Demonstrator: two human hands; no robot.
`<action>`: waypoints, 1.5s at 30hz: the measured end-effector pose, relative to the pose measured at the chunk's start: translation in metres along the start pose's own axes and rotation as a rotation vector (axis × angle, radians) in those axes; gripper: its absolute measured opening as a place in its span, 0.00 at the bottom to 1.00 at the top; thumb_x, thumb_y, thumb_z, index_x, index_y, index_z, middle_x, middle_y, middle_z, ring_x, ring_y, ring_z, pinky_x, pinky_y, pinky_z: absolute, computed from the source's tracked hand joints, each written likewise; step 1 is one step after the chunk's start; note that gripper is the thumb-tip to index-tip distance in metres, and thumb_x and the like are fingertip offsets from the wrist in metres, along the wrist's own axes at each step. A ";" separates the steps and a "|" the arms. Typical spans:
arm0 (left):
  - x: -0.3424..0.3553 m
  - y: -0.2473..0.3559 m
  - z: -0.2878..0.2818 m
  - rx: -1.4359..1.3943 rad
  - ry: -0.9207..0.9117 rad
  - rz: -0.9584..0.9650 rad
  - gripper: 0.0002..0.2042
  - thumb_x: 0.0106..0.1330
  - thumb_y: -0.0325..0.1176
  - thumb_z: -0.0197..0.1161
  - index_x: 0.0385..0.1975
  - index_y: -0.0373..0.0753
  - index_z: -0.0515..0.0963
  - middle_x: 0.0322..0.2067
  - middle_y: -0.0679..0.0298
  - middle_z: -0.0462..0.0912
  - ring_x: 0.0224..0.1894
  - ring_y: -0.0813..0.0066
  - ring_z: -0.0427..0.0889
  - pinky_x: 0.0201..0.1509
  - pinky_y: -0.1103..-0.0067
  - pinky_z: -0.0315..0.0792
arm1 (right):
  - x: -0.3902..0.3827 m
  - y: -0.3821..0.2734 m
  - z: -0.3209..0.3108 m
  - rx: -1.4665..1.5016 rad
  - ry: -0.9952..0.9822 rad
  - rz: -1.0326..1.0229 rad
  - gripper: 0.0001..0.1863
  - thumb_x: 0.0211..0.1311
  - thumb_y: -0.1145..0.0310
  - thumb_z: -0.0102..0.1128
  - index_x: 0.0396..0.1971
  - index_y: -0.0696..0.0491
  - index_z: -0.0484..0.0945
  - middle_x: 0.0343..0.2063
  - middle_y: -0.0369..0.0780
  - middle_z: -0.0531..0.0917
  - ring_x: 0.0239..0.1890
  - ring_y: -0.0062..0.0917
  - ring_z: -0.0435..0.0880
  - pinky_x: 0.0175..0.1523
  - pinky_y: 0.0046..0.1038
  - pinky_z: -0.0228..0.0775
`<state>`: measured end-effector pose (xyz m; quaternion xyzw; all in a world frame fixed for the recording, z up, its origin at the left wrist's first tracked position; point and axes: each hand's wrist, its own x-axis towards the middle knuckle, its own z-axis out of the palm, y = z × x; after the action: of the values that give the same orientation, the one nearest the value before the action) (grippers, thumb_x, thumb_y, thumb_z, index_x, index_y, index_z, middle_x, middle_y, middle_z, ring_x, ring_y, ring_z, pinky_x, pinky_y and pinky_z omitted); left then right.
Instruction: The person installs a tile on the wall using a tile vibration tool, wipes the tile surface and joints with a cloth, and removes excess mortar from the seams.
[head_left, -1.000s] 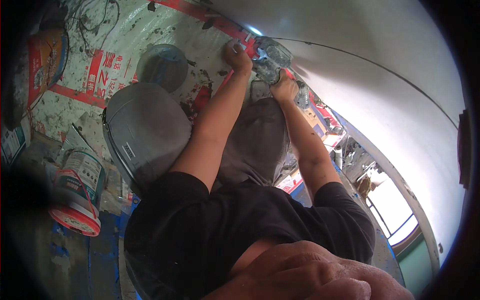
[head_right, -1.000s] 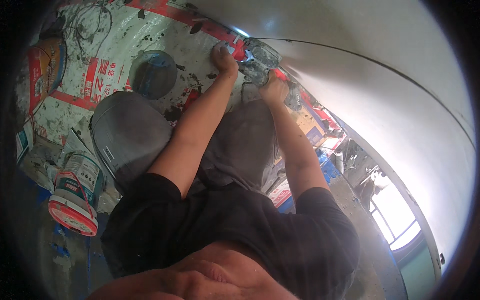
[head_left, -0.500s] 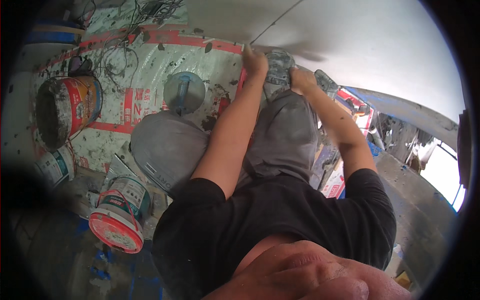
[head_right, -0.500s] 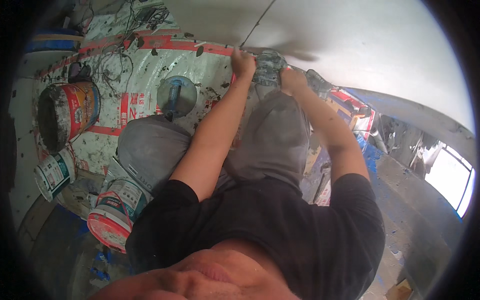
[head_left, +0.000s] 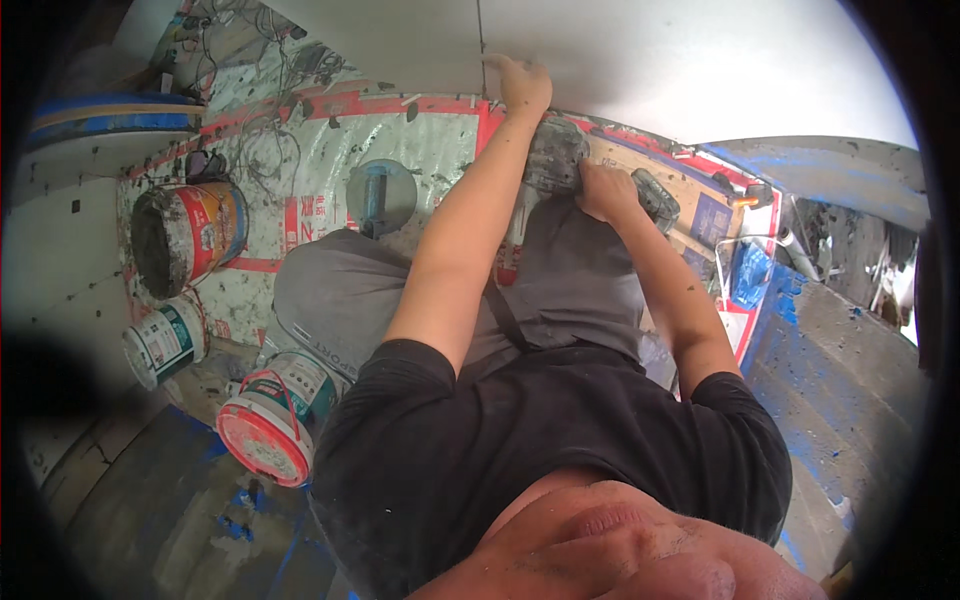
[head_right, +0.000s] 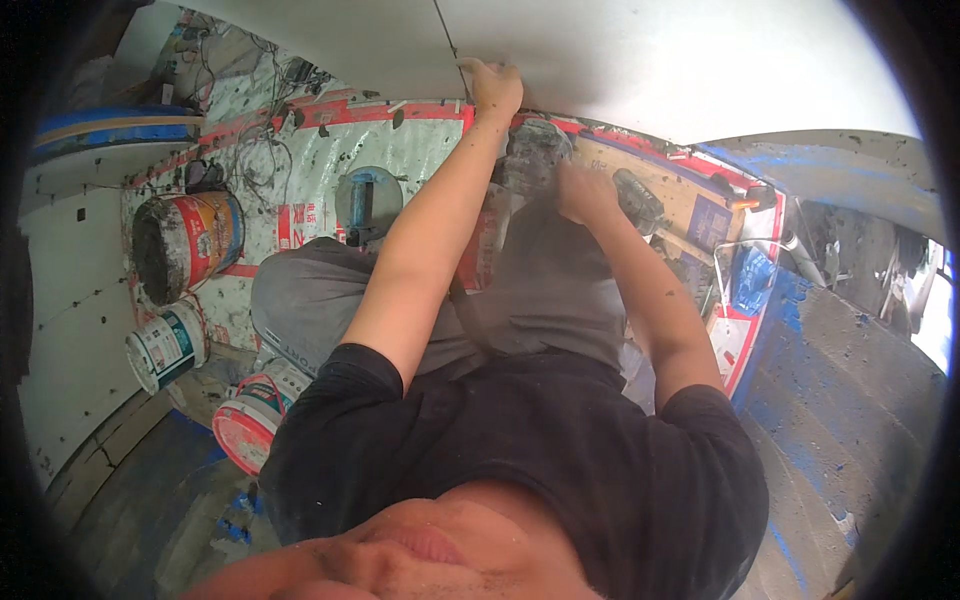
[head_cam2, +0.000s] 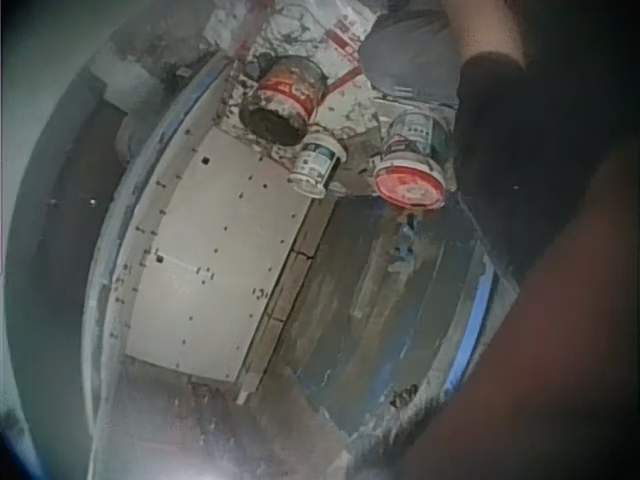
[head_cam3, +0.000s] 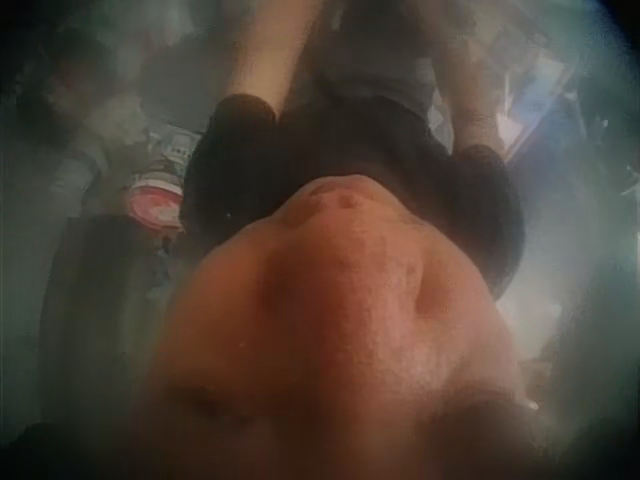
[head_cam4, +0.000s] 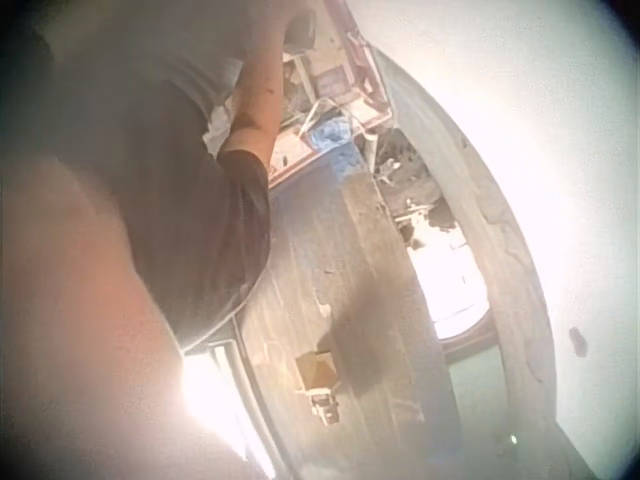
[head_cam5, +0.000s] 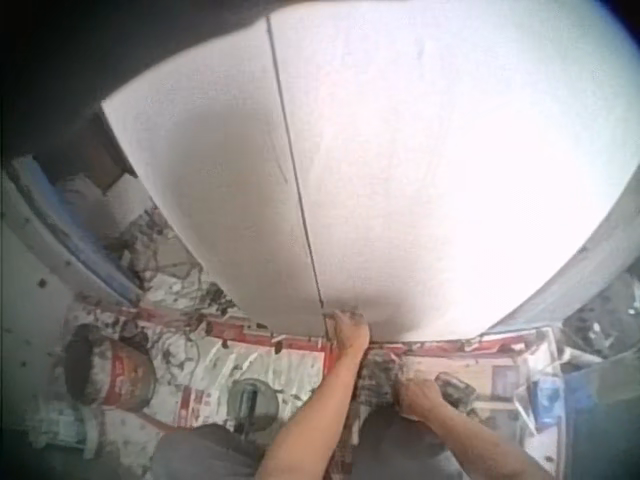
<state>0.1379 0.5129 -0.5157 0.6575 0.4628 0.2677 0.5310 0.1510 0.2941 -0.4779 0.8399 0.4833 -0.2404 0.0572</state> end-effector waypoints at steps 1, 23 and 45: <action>-0.010 0.011 0.011 -0.014 0.012 0.090 0.49 0.64 0.35 0.58 0.69 0.13 0.29 0.55 0.30 0.75 0.59 0.40 0.77 0.66 0.63 0.69 | -0.005 0.011 0.001 0.026 0.006 0.042 0.22 0.52 0.62 0.70 0.44 0.56 0.76 0.39 0.49 0.86 0.46 0.46 0.86 0.51 0.46 0.76; -0.044 0.059 -0.292 1.014 -0.645 0.289 0.12 0.66 0.35 0.62 0.37 0.31 0.84 0.36 0.47 0.87 0.42 0.54 0.87 0.50 0.65 0.76 | -0.016 0.015 0.012 0.088 0.240 -0.092 0.12 0.54 0.69 0.63 0.38 0.57 0.82 0.35 0.47 0.89 0.39 0.39 0.90 0.43 0.40 0.81; -0.043 0.119 -0.254 0.591 -0.243 0.374 0.44 0.65 0.58 0.62 0.69 0.24 0.62 0.66 0.35 0.69 0.71 0.45 0.68 0.73 0.65 0.63 | -0.027 -0.034 -0.043 0.235 -0.072 0.042 0.21 0.47 0.59 0.67 0.36 0.61 0.87 0.40 0.51 0.88 0.44 0.41 0.89 0.48 0.41 0.81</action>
<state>-0.0561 0.5879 -0.3228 0.8828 0.3254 0.1350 0.3108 0.1260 0.3052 -0.4236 0.8415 0.4319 -0.3239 -0.0194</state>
